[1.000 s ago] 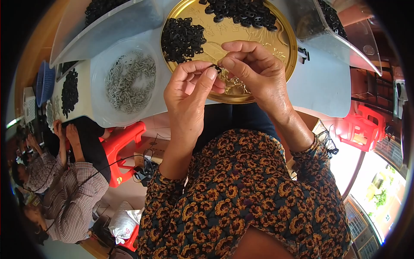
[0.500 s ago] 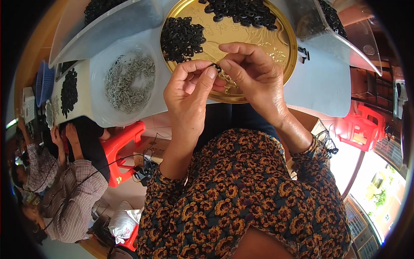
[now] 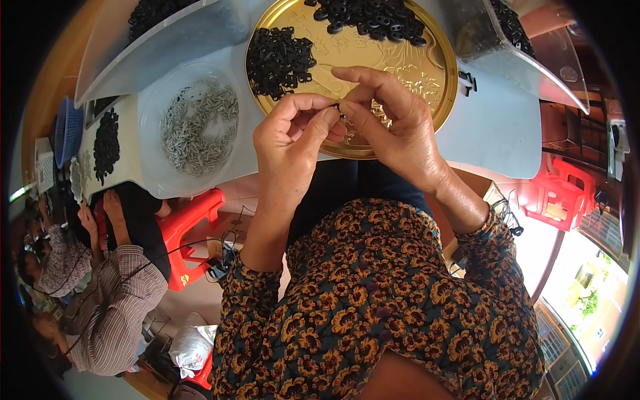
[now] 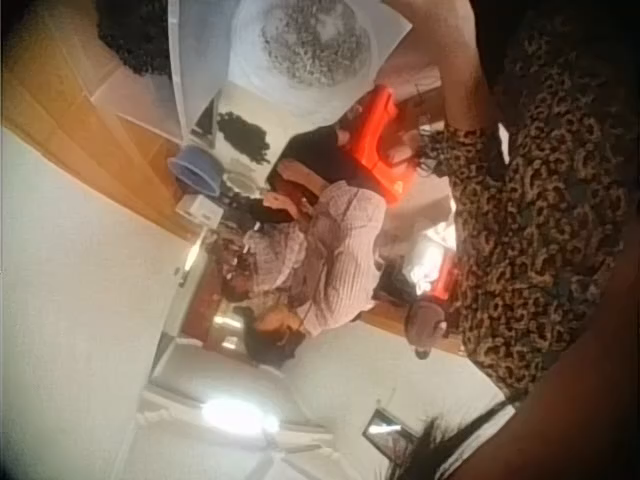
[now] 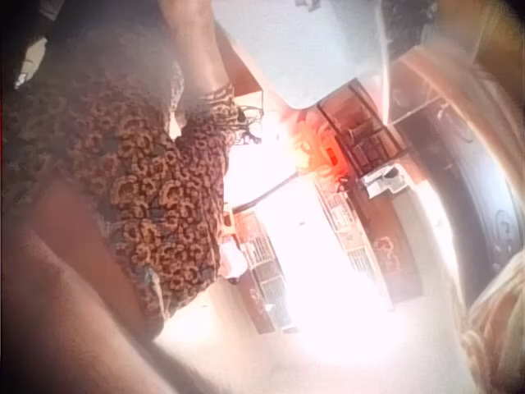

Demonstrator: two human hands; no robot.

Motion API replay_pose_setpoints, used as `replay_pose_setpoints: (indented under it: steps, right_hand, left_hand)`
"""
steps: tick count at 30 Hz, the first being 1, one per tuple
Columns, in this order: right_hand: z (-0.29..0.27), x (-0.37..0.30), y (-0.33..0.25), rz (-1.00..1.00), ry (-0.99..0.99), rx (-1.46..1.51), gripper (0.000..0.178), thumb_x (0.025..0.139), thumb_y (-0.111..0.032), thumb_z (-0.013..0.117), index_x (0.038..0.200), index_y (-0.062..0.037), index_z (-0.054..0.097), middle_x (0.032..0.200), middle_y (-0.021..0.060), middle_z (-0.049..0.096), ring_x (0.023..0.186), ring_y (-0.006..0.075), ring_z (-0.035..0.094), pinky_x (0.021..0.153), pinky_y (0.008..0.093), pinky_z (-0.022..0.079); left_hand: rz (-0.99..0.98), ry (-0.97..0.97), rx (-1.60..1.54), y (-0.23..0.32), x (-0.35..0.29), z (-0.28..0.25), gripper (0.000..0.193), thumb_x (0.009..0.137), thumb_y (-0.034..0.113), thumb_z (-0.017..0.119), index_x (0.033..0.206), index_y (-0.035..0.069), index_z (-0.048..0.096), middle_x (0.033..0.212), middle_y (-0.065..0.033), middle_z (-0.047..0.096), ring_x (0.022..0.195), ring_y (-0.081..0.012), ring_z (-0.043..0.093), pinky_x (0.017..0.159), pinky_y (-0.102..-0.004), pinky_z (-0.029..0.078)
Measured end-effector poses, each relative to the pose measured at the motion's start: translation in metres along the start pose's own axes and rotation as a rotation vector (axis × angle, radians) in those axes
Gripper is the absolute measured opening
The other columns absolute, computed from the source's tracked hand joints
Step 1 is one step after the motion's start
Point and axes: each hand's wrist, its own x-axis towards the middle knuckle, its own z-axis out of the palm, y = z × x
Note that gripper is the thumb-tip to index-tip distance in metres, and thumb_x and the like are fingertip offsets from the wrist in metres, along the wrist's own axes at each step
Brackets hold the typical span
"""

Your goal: The person assembles plastic cord locks by picking up components and springs from a tray and fitting them together by hand.

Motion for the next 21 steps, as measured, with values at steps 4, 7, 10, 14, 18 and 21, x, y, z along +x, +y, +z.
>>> replay_pose_setpoints:
  steps: [4, 7, 10, 14, 18, 21]
  right_hand:
    - [0.002, -0.007, 0.006, 0.116, 0.037, 0.216, 0.031, 0.09, -0.002, 0.06, 0.121, -0.0049, 0.058, 0.087, 0.0029, 0.065, 0.083, 0.0083, 0.063, 0.075, 0.0252, 0.052]
    - [0.001, -0.007, 0.008, 0.181, 0.057, 0.327, 0.028, 0.091, -0.004, 0.061, 0.119, -0.0039, 0.058, 0.091, 0.0036, 0.065, 0.087, 0.0097, 0.063, 0.077, 0.0243, 0.052]
    - [-0.002, -0.005, 0.014, 0.119, 0.085, 0.284, 0.025, 0.09, -0.004, 0.062, 0.115, -0.0028, 0.06, 0.095, 0.005, 0.065, 0.088, 0.0112, 0.063, 0.077, 0.0242, 0.053]
    - [-0.005, 0.0, 0.01, -0.036, 0.072, 0.104, 0.021, 0.087, -0.003, 0.065, 0.107, -0.0017, 0.064, 0.096, 0.0065, 0.063, 0.086, 0.0135, 0.064, 0.076, 0.0254, 0.053]
    - [-0.007, 0.002, 0.008, -0.084, -0.003, 0.034, 0.02, 0.085, -0.002, 0.066, 0.105, -0.0017, 0.066, 0.094, 0.0072, 0.063, 0.083, 0.0148, 0.064, 0.074, 0.0265, 0.053]
    - [-0.007, 0.003, 0.006, -0.079, -0.018, -0.001, 0.019, 0.085, -0.001, 0.066, 0.104, -0.002, 0.066, 0.093, 0.0074, 0.063, 0.082, 0.0147, 0.064, 0.072, 0.0273, 0.052]
  left_hand:
    - [-0.014, 0.018, -0.14, -0.01, -0.001, 0.001, 0.011, 0.091, 0.001, 0.06, 0.1, -0.004, 0.058, 0.086, -0.0095, 0.064, 0.074, -0.0141, 0.065, 0.067, -0.0256, 0.055]
    - [-0.03, 0.039, -0.167, -0.008, -0.001, 0.002, 0.012, 0.091, 0.003, 0.06, 0.1, -0.004, 0.058, 0.087, -0.0095, 0.064, 0.074, -0.0151, 0.065, 0.068, -0.0267, 0.056]
    - [-0.031, 0.028, -0.175, -0.006, 0.0, 0.001, 0.012, 0.091, 0.003, 0.061, 0.099, -0.004, 0.058, 0.088, -0.0096, 0.063, 0.075, -0.0155, 0.066, 0.068, -0.0276, 0.057]
    - [-0.027, 0.021, -0.165, -0.003, -0.002, 0.003, 0.012, 0.092, 0.004, 0.06, 0.1, -0.004, 0.057, 0.09, -0.01, 0.062, 0.077, -0.0153, 0.065, 0.069, -0.028, 0.057]
    - [-0.01, 0.004, -0.163, -0.005, -0.002, 0.002, 0.012, 0.092, 0.004, 0.06, 0.101, -0.004, 0.056, 0.091, -0.0097, 0.061, 0.078, -0.0145, 0.064, 0.07, -0.0275, 0.056]
    - [-0.008, 0.001, -0.172, -0.005, -0.002, 0.001, 0.012, 0.092, 0.003, 0.059, 0.101, -0.004, 0.056, 0.091, -0.0092, 0.061, 0.078, -0.0133, 0.063, 0.071, -0.027, 0.056]
